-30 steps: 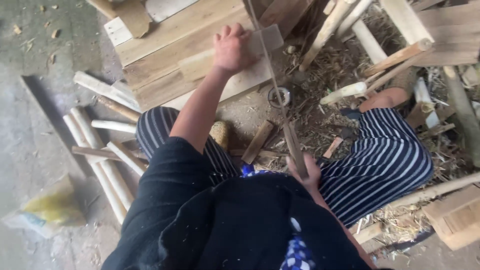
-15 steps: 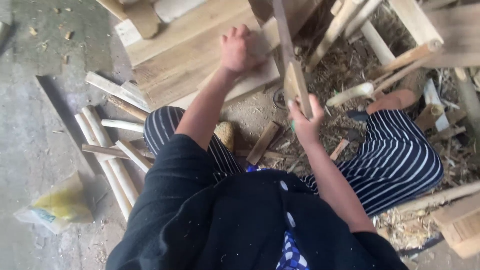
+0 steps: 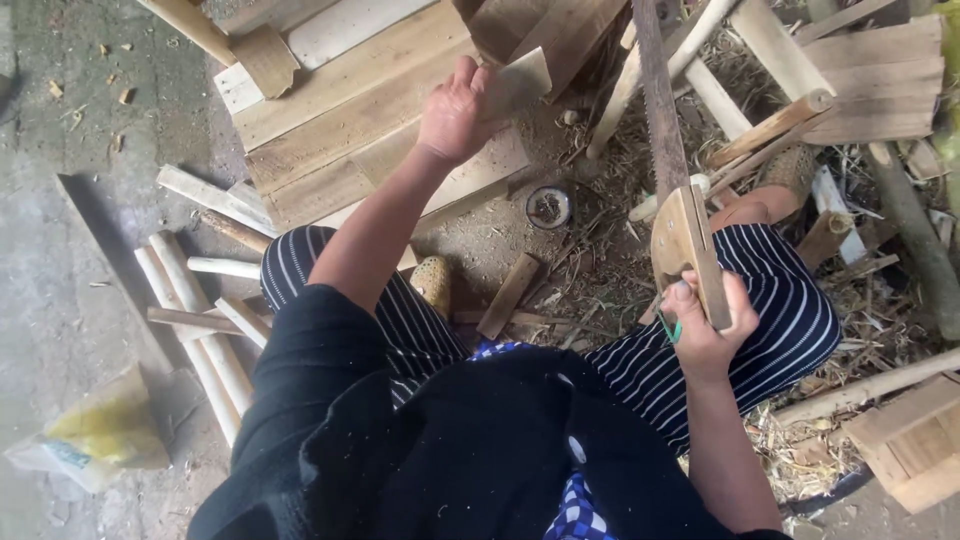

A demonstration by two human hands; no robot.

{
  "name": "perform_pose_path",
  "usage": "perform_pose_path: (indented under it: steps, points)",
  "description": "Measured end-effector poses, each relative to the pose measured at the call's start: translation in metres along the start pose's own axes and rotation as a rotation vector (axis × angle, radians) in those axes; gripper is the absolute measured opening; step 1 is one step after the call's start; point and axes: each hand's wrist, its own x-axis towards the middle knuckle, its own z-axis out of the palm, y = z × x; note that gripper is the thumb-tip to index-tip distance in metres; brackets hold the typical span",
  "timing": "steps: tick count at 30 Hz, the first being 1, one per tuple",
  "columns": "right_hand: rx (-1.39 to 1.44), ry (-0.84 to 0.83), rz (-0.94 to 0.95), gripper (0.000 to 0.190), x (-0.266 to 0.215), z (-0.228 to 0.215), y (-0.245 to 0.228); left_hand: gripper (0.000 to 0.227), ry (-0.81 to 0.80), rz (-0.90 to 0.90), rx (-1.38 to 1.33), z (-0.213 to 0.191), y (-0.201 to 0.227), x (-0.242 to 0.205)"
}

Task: The person sits on the floor and uses a hand saw to cut a small piece of wood that is resting on a larger wooden plank. They hold the wood steady with their left hand and saw back and forth with their right hand, occasionally pausing to inspect the cut.

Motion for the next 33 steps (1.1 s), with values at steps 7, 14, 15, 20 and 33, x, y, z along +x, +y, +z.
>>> perform_pose_path:
  steps: [7,14,15,20,33]
  points:
    - [0.114,-0.004,0.032,0.018,0.007,0.012,0.022,0.012,0.057,0.098,0.29,0.004,-0.005,0.002]
    - [0.118,-0.041,-0.002,0.024,0.008,0.022,0.036,0.031,0.02,-0.022,0.033,0.001,-0.008,-0.009]
    - [0.112,-0.042,-0.007,0.024,0.008,0.022,0.039,0.045,-0.074,-0.105,0.019,0.004,-0.012,-0.01]
    - [0.142,-0.058,0.021,0.019,0.002,0.027,0.047,0.083,-0.199,-0.273,0.023,0.005,-0.014,-0.009]
    - [0.076,-0.106,0.047,0.024,-0.002,0.101,0.032,0.074,-0.209,-0.234,0.044,0.015,-0.016,-0.009]
